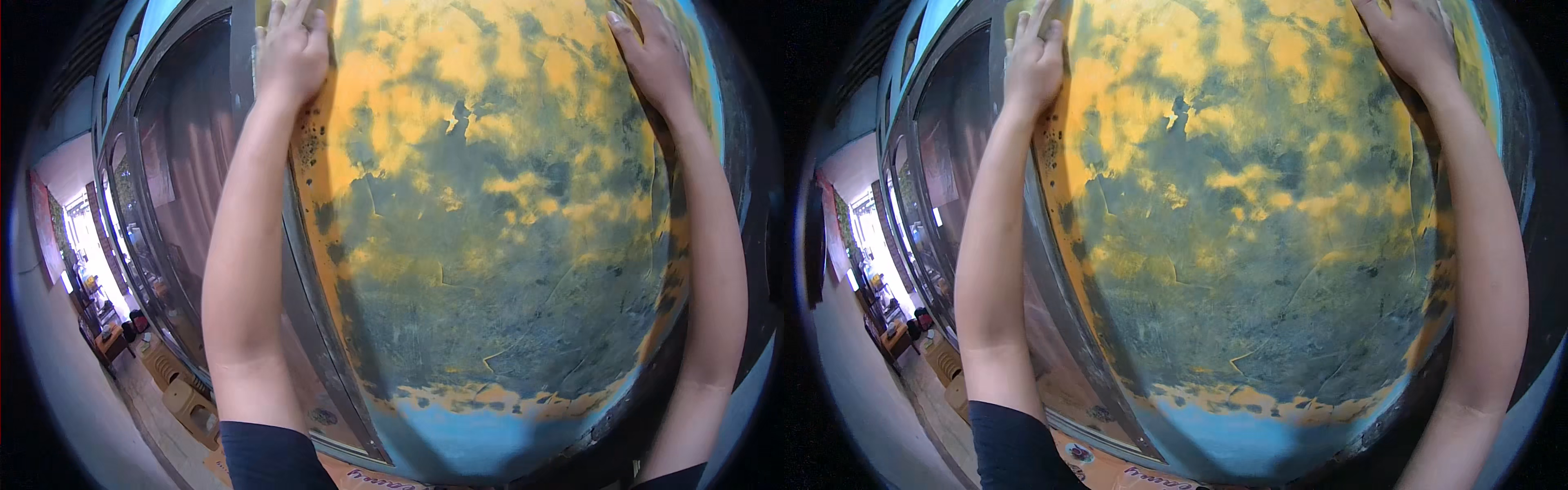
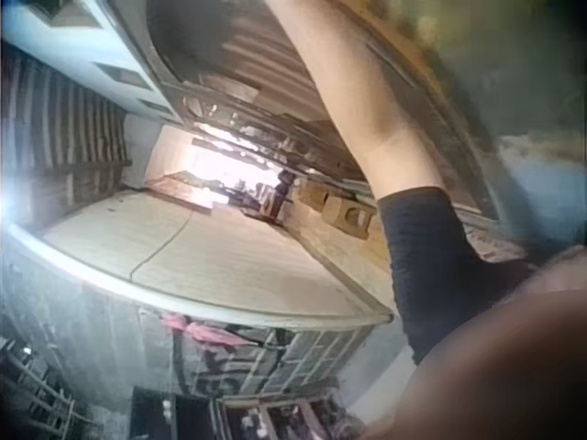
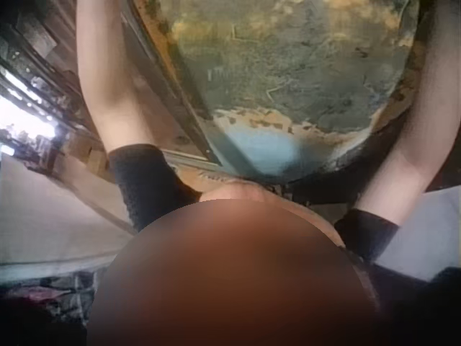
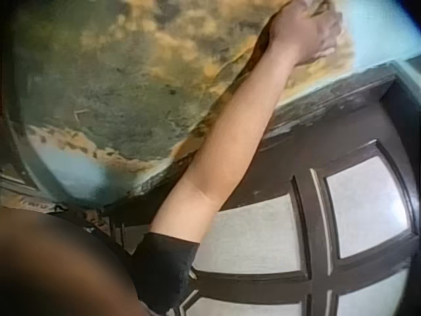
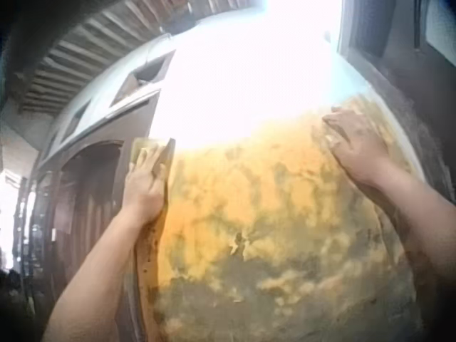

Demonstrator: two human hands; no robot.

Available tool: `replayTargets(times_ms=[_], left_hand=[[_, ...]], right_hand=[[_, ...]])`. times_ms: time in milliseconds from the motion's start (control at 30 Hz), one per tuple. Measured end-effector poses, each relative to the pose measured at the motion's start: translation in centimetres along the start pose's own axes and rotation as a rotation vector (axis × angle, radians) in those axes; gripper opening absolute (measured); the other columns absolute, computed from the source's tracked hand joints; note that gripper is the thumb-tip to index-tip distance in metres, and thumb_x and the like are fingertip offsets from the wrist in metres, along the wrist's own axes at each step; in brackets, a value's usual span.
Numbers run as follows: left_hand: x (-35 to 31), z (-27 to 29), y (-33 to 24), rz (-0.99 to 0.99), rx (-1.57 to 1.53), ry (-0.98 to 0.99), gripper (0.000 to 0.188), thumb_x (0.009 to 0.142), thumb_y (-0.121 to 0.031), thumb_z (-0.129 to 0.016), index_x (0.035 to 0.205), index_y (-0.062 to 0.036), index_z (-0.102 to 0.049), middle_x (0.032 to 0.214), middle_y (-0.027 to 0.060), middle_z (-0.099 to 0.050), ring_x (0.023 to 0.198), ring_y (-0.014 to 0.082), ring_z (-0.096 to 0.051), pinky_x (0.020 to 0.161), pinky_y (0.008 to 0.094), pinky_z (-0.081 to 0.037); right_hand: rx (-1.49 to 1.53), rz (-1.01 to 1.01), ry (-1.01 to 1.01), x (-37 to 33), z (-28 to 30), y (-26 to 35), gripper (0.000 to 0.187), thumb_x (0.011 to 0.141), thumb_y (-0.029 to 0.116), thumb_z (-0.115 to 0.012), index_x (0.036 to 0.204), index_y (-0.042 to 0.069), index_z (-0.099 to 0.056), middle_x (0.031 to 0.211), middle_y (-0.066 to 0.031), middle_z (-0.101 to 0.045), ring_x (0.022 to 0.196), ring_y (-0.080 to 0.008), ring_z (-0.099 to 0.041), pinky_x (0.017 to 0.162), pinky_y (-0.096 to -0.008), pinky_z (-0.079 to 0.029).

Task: The recorder is sanding a painted surface using a piece of sandpaper.

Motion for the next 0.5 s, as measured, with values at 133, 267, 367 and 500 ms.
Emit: replayTargets(times_ms=[133,267,367,500], left_hand=[[1.3,-0.6,2.4,0.082,0.089,-0.141,0.047,0.102,-0.026,-0.04,0.146,-0.0111,-0.044,0.149,0.0199,-0.042,0.143,0.0398,-0.03,0.119,0.0471,-0.019],[-0.3,-1.6,-1.6,-0.075,0.013,-0.017,0.047,0.1,-0.025,-0.042,0.145,-0.0101,-0.044,0.149,0.0194,-0.043,0.141,0.0406,-0.033,0.118,0.0463,-0.023],[1.7,0.0,0.4,0.06,-0.017,-0.069,0.048,0.101,-0.026,-0.041,0.147,-0.0116,-0.042,0.15,0.0211,-0.041,0.142,0.0403,-0.031,0.118,0.0464,-0.023],[1.6,-0.7,-0.1,0.112,0.003,-0.037,0.048,0.101,-0.025,-0.041,0.147,-0.0114,-0.042,0.151,0.0207,-0.039,0.143,0.0401,-0.03,0.118,0.0484,-0.022]], right_hand=[[0.05,0.057,-0.02,0.2,-0.3,-0.2,0.044,0.092,0.028,-0.054,0.13,0.008,-0.056,0.144,-0.0135,-0.048,0.137,-0.0325,-0.04,0.115,-0.0439,-0.029],[0.01,0.026,-0.003,0.0,0.0,0.2,0.043,0.091,0.027,-0.054,0.13,0.007,-0.056,0.145,-0.0133,-0.047,0.137,-0.0325,-0.04,0.114,-0.0442,-0.029],[0.019,-0.03,-0.009,-0.1,0.2,0.4,0.043,0.091,0.029,-0.055,0.129,0.007,-0.058,0.143,-0.0137,-0.049,0.137,-0.0333,-0.04,0.114,-0.0442,-0.029],[0.022,0.068,-0.018,0.4,-0.3,-0.7,0.044,0.091,0.03,-0.054,0.129,0.008,-0.059,0.143,-0.0132,-0.049,0.137,-0.0325,-0.039,0.115,-0.0455,-0.028]])
Point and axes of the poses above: each hand's wrist, its own x-axis towards the middle knuckle, its own z-axis out of the back of the hand, y = z × x, the point moved 5 cm from there along x, towards the middle knuckle
